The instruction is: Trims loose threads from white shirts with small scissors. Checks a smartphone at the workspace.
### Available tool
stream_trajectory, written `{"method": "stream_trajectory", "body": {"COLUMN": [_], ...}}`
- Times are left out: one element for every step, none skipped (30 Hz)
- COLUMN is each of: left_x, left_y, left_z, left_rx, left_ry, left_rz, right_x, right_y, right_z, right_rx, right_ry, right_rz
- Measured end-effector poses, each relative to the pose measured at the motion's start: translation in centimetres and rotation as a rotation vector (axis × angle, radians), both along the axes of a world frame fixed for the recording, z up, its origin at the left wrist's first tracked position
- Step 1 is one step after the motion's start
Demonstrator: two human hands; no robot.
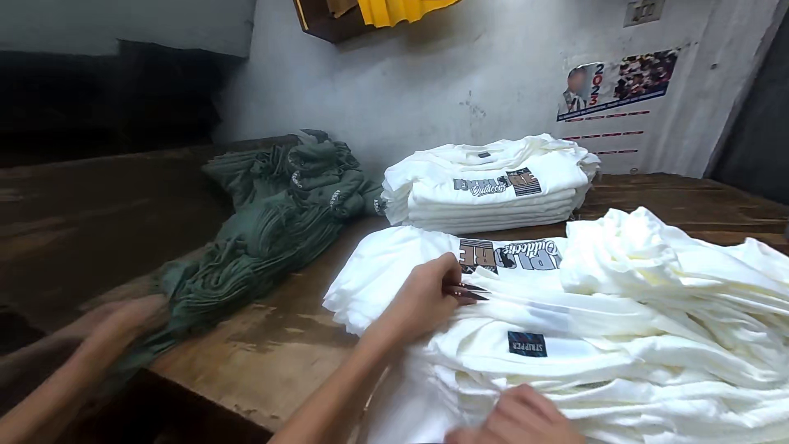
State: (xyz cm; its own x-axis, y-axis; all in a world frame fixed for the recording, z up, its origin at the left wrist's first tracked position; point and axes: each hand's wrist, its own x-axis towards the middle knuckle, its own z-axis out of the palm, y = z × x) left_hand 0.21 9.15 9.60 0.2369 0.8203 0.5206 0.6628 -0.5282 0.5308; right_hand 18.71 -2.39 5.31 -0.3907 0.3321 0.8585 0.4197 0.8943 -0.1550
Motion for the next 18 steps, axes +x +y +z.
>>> {"method": "stream_trajectory", "body": {"left_x": [-0.6, -1.3, -2.0, -2.7, -3.3, -3.9, -4.5, -5.0, -5.5, -5.9, -6.1, -6.3, -6.4, -6.4, -6.3, -6.3, -6.2, -6.1], "left_y": [-0.4, -0.9, -1.5, -2.3, -3.1, -3.8, -4.5, -5.1, -5.8, -6.4, -7.0, -7.4, -7.6, -7.7, -7.6, -7.4, -7.2, -7.0], "left_z": [-0.3, -0.5, -0.9, -1.3, -1.8, -2.4, -3.2, -3.8, -4.5, -5.2, -5.8, -6.3, -6.6, -6.8, -7.0, -7.2, -7.3, -7.3], "left_rx": [0.051, 0.131, 0.211, 0.27, 0.306, 0.339, 0.376, 0.403, 0.416, 0.418, 0.412, 0.41, 0.412, 0.417, 0.42, 0.422, 0.42, 0.414], "left_ry": [-0.035, -0.061, -0.07, -0.063, -0.065, -0.086, -0.117, -0.147, -0.17, -0.19, -0.209, -0.23, -0.252, -0.269, -0.278, -0.28, -0.278, -0.278], "left_rz": [-0.022, -0.031, -0.025, -0.002, 0.02, 0.029, 0.019, -0.004, -0.024, -0.036, -0.042, -0.042, -0.036, -0.02, 0.007, 0.03, 0.043, 0.036], "right_x": [-0.5, -1.0, -1.5, -2.0, -2.5, -2.9, -3.1, -3.1, -3.0, -2.7, -2.4, -2.1, -1.8, -1.6, -1.8, -2.1, -2.5, -2.8], "right_y": [0.4, 1.0, 1.5, 2.1, 2.8, 3.2, 3.3, 3.0, 2.4, 1.8, 1.3, 0.9, 0.7, 0.8, 1.0, 1.4, 1.9, 2.5], "right_z": [0.5, 1.0, 1.5, 1.6, 1.3, 0.7, 0.2, -0.2, -0.3, -0.5, -0.7, -0.8, -0.9, -1.0, -0.8, -0.5, -0.3, -0.2], "right_rx": [0.01, 0.001, -0.028, -0.044, -0.026, 0.018, 0.053, 0.058, 0.028, -0.025, -0.08, -0.128, -0.148, -0.138, -0.113, -0.079, -0.049, -0.032], "right_ry": [0.05, 0.081, 0.09, 0.078, 0.082, 0.118, 0.177, 0.23, 0.269, 0.304, 0.338, 0.353, 0.338, 0.313, 0.281, 0.236, 0.187, 0.163], "right_rz": [-0.134, -0.251, -0.325, -0.363, -0.369, -0.356, -0.33, -0.288, -0.234, -0.169, -0.088, -0.005, 0.04, 0.015, -0.08, -0.201, -0.296, -0.34]}}
